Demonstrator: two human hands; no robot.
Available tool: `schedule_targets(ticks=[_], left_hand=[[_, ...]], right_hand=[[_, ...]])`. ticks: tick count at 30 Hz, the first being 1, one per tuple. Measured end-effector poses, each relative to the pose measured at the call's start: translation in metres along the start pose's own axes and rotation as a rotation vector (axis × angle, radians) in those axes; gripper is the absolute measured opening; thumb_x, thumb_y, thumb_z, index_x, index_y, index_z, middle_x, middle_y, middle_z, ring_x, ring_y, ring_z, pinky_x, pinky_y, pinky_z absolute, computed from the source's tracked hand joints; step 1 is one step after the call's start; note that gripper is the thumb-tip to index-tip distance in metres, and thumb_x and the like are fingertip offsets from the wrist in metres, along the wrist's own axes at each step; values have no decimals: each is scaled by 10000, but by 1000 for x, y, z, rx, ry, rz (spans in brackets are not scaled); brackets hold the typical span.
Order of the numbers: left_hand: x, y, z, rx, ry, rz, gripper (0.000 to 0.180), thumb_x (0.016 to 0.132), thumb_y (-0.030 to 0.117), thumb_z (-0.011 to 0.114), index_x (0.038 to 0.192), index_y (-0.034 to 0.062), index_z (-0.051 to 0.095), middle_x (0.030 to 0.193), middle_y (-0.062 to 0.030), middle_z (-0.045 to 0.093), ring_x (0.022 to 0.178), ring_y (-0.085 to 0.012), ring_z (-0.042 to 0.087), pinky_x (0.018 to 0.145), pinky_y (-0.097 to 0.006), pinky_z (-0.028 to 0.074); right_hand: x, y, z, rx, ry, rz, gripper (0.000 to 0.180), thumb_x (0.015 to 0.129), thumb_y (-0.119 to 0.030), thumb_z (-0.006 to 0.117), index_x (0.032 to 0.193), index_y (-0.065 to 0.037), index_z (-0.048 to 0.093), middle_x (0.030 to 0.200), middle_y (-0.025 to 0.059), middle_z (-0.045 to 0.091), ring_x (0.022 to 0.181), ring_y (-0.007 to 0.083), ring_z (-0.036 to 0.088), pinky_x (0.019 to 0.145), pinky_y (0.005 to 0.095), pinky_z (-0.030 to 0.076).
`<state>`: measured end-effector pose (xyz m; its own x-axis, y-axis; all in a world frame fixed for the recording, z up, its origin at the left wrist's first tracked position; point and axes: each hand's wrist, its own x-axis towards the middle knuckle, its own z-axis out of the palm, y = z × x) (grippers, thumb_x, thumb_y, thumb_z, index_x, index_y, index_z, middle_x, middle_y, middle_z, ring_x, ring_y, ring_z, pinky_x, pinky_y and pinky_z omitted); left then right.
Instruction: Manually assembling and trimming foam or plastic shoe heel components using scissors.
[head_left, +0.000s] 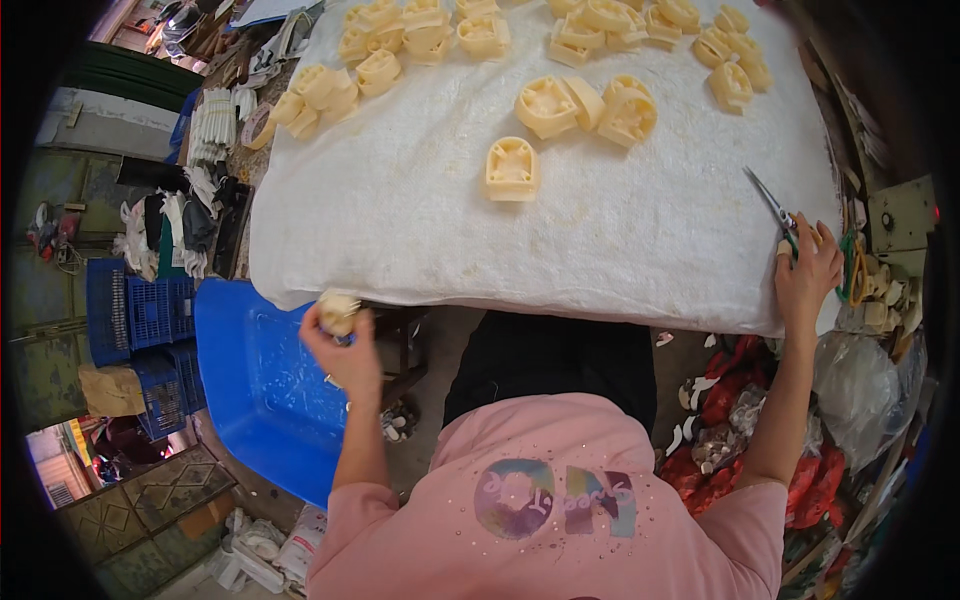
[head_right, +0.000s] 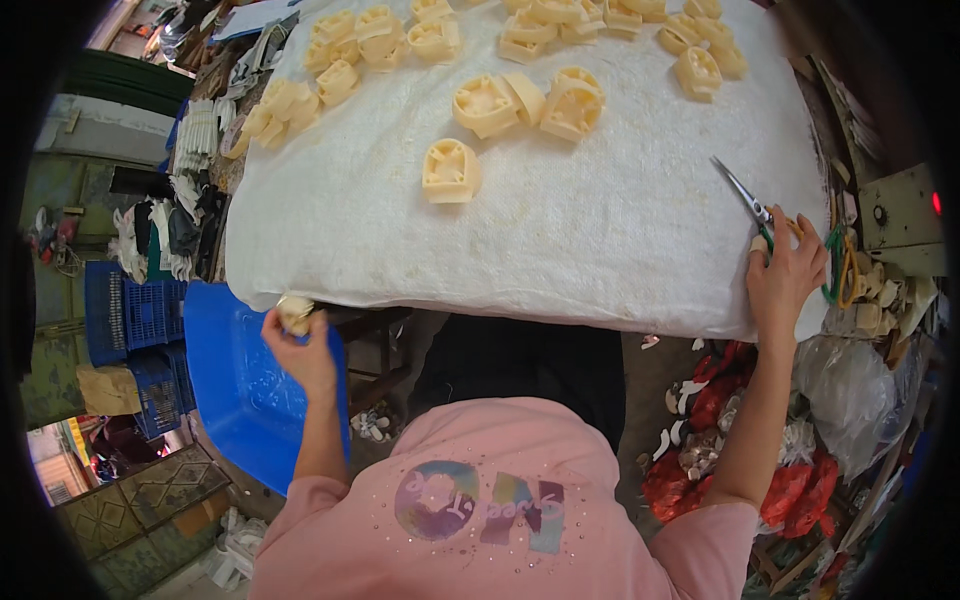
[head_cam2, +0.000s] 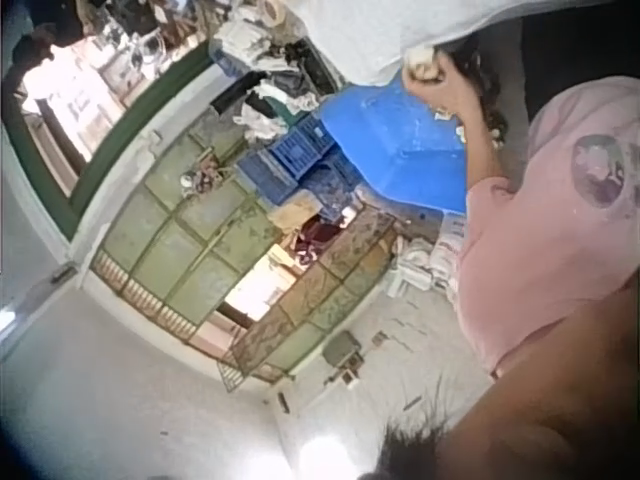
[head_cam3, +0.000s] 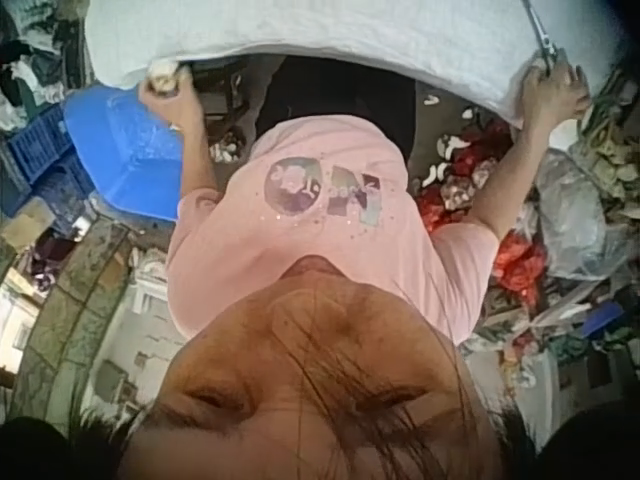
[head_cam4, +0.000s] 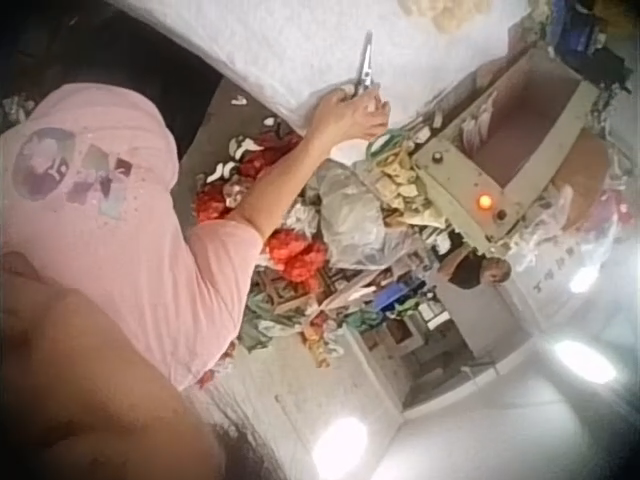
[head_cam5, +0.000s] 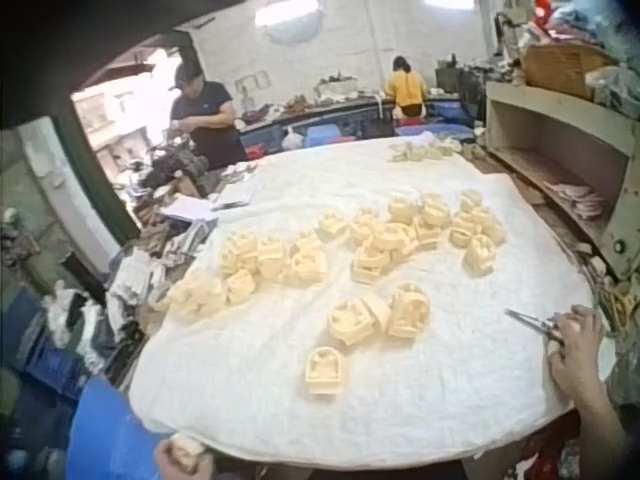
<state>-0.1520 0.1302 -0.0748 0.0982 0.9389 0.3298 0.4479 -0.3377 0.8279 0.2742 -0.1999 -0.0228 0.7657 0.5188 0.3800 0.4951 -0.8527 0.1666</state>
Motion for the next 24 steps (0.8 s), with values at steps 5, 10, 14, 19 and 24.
schedule_targets(ticks=[5,10,14,19,24], left_hand=[[-3,-164,-101,165,120,-398,479,729,32,718,1126,-52,463,1028,-119,542,907,-213,545,822,-320,463],[-34,-221,-137,342,132,-854,811,707,273,778,1349,7,360,1217,-216,532,1059,-304,566,897,-415,466],[-6,-147,-95,963,219,-615,588,801,302,662,1286,41,456,1203,-192,553,1049,-352,540,938,-475,377],[24,-33,-8,635,194,173,487,867,231,591,1283,22,448,1232,-175,522,1135,-348,457,943,-437,348],[6,88,64,173,-244,608,330,853,70,544,1166,-17,488,1135,-182,515,1038,-363,471,898,-422,371]], right_hand=[[9,-15,-2,396,60,-27,621,629,12,651,1228,-123,556,1309,165,403,1188,346,379,1009,445,304],[18,-27,5,504,83,-12,510,665,-40,651,1167,-68,573,1264,196,415,1181,360,376,981,464,309],[25,-11,0,516,51,34,395,728,-71,622,1121,-71,590,1170,131,470,1091,308,418,937,431,316],[37,42,4,579,33,154,328,811,-129,583,1131,-56,581,1093,113,516,1070,277,440,944,409,308],[104,80,3,579,79,228,398,802,-188,612,1164,-29,559,1093,167,552,1070,336,478,930,414,385]])
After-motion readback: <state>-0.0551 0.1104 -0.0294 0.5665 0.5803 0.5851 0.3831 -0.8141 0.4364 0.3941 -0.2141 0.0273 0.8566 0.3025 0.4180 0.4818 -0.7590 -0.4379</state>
